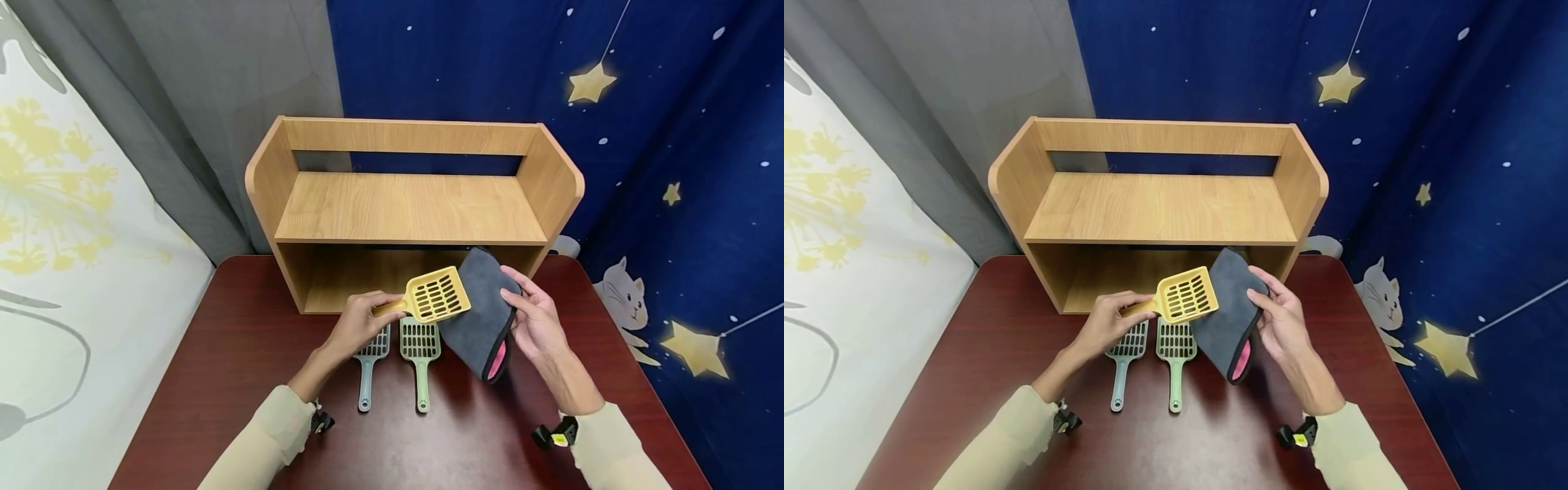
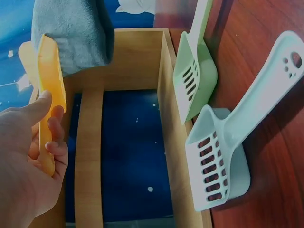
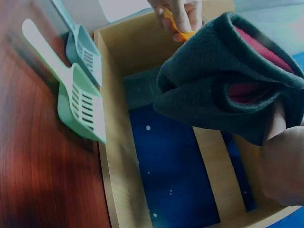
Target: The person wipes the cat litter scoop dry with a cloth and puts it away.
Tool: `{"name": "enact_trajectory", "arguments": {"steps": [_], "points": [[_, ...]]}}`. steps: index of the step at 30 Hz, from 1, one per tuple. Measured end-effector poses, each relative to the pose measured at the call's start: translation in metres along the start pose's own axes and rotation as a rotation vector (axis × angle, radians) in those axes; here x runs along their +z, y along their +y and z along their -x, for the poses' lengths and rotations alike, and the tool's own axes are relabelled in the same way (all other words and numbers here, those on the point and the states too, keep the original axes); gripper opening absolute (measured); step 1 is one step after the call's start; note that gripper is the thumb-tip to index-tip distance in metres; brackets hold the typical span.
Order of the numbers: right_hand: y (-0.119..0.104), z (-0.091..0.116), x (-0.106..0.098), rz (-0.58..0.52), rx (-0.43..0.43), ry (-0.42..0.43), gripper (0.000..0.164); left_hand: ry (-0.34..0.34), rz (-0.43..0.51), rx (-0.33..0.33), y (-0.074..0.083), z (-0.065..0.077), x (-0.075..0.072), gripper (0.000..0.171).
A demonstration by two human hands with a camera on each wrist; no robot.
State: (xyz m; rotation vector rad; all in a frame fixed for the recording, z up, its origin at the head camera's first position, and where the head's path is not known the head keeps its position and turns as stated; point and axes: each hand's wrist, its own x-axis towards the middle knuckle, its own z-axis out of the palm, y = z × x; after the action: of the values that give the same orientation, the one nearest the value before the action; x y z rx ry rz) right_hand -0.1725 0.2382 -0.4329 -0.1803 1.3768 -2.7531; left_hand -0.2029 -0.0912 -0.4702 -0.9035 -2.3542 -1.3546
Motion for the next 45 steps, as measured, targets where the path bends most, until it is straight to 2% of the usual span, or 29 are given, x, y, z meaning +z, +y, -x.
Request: {"name": "enact_trajectory", "arguments": {"steps": [7,15,21,29,36,40,45], "points": [[-0.002,0.011,-0.001,0.141,-0.094,-0.034,0.049,-0.057,-0.076,-0.028,0.001,-0.003,-0.01,0.032],[0.003,0.021,0.006,0.45,-0.27,-0.016,0.058,-0.068,-0.15,-0.003,0.002,-0.011,-0.024,0.033],[0.022,0.024,0.014,0.646,-0.394,-0.023,0.055,-0.073,-0.17,-0.009,0.005,-0.015,-0.023,0.031],[0.061,0.026,0.043,0.743,-0.535,-0.033,0.053,-0.102,-0.113,-0.051,0.012,-0.018,-0.012,0.029],[0.09,0.028,0.065,0.807,-0.55,-0.095,0.05,-0.086,-0.144,-0.057,0.016,-0.019,-0.002,0.029],[0.091,0.028,0.067,0.844,-0.576,-0.092,0.049,-0.088,-0.161,-0.045,0.018,-0.019,-0.003,0.028],[0.076,0.022,0.054,0.844,-0.619,0.004,0.049,-0.086,-0.15,-0.038,0.017,-0.018,-0.009,0.029]]}}
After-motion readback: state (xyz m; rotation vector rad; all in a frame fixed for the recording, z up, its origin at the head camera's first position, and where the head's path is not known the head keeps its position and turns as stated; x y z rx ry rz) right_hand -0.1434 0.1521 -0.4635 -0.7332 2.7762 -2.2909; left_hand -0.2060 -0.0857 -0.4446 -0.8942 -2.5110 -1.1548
